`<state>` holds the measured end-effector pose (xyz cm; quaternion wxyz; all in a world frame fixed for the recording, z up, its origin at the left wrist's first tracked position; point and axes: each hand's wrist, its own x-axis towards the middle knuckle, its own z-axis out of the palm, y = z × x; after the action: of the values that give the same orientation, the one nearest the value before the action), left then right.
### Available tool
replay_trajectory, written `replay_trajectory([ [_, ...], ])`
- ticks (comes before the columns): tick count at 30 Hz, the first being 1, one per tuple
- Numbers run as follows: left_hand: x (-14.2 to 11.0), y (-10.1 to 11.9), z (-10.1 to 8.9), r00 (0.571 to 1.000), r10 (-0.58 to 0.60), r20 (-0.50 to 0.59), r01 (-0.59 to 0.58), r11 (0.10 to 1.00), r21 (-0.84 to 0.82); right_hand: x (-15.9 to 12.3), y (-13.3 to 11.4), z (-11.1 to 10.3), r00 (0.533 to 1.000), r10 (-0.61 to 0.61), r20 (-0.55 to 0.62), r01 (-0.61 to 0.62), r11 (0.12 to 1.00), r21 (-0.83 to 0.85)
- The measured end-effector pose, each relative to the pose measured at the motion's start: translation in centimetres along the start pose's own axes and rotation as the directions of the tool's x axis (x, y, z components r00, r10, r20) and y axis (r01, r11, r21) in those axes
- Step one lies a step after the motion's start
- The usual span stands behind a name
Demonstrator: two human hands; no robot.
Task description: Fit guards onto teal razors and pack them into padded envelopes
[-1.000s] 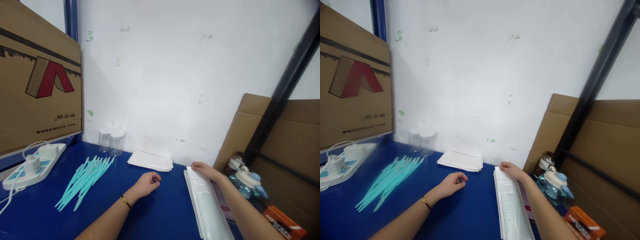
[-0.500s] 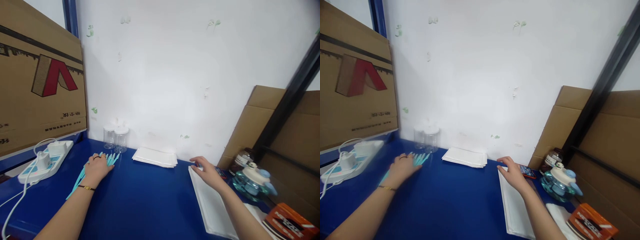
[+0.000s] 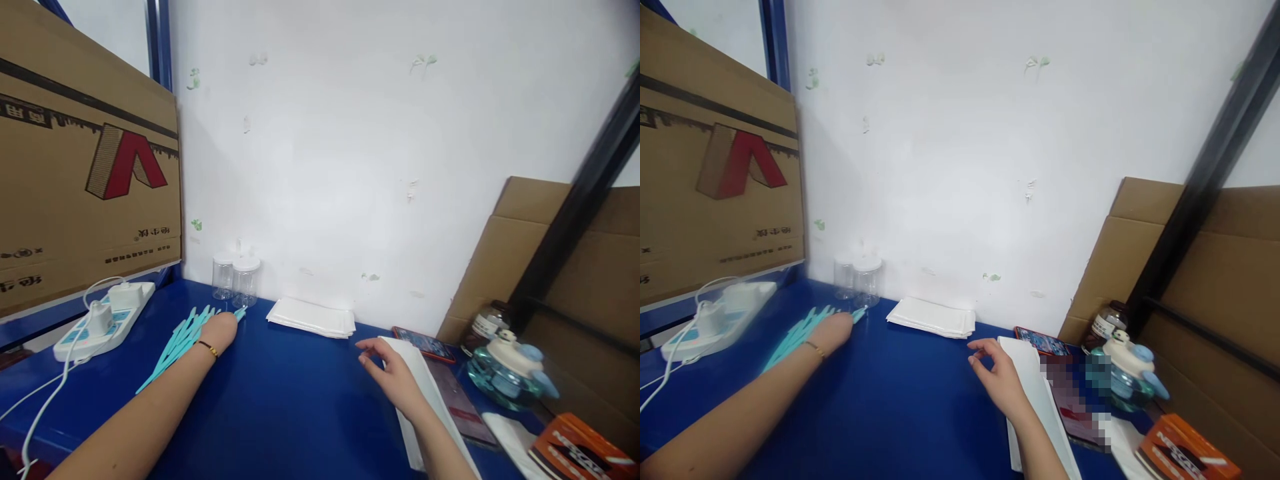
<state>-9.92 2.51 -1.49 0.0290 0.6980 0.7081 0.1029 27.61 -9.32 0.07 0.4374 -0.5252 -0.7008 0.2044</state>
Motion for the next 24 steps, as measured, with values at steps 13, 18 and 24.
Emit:
replay_trajectory([
  [13, 0.8, -0.5, 0.1, 1.0, -0.019, -0.011, 0.016, 0.977, -0.211, -0.4, 0.1, 1.2, 0.997, 0.023, 0.07, -0.026, 0.999, 0.042],
  [18, 1.3, 2.2, 0.4, 0.993, -0.092, -0.07, 0.051, 0.894, -0.445, -0.1, 0.1, 2.6, 0.99, 0.054, 0.131, -0.066, 0.994, 0.084],
  [24, 0.5, 6.7, 0.6, 0.998, -0.068, -0.014, 0.031, 0.619, -0.785, 0.7, -1.2, 4.7, 0.975, 0.032, 0.221, -0.044, 0.998, 0.05],
])
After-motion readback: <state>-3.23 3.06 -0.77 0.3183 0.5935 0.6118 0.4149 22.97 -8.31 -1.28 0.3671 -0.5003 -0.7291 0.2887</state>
